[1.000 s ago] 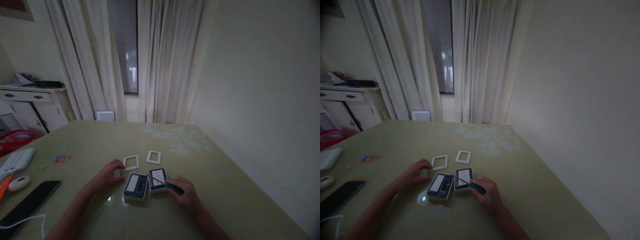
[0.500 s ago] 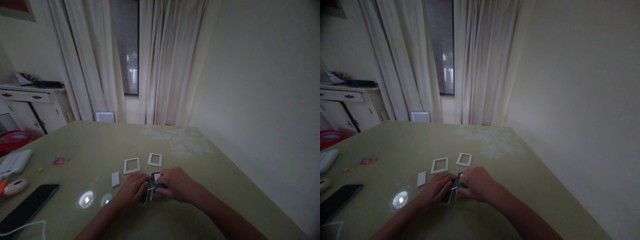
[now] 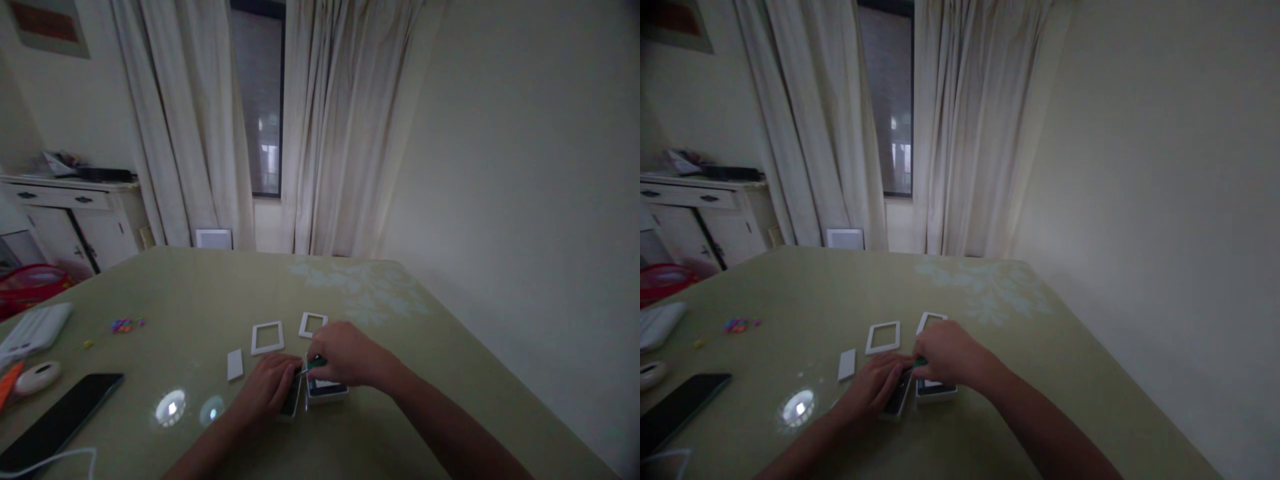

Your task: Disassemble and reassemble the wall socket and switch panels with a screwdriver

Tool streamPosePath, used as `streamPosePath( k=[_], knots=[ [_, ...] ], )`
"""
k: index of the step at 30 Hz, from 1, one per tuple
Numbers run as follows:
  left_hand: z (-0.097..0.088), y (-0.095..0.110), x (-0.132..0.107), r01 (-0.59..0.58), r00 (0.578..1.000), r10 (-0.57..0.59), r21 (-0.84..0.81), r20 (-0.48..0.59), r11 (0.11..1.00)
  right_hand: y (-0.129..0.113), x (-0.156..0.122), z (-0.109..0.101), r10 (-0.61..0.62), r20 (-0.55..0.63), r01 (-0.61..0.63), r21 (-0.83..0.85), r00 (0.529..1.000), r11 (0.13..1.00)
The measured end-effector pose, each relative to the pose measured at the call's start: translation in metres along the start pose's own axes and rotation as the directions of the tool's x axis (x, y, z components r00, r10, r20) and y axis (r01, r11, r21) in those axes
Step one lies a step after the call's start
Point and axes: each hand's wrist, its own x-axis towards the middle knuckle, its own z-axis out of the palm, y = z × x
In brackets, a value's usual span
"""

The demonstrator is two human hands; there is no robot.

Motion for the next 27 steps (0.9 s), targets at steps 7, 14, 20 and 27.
streamPosePath(
  k=[7,14,20,27],
  knots=[
    [0.001,-0.001,0.001,-0.039,0.999,0.038,0.029,0.025,0.999,0.015,-0.029,0.065,0.156,-0.123,-0.09,0.423,0.98,0.902],
    [0.0,0.01,0.0,-0.045,0.999,0.047,0.094,-0.024,0.995,0.012,-0.044,0.092,0.266,-0.208,-0.098,0.586,0.941,0.804],
    [-0.002,0.013,0.0,-0.052,0.998,0.057,0.145,-0.032,0.988,0.01,-0.045,0.095,0.263,-0.211,-0.099,0.572,0.941,0.814],
    [0.003,0.007,-0.002,-0.098,0.987,0.114,0.147,-0.109,0.984,0.005,-0.044,0.097,0.265,-0.178,-0.139,0.519,0.948,0.843]
  ],
)
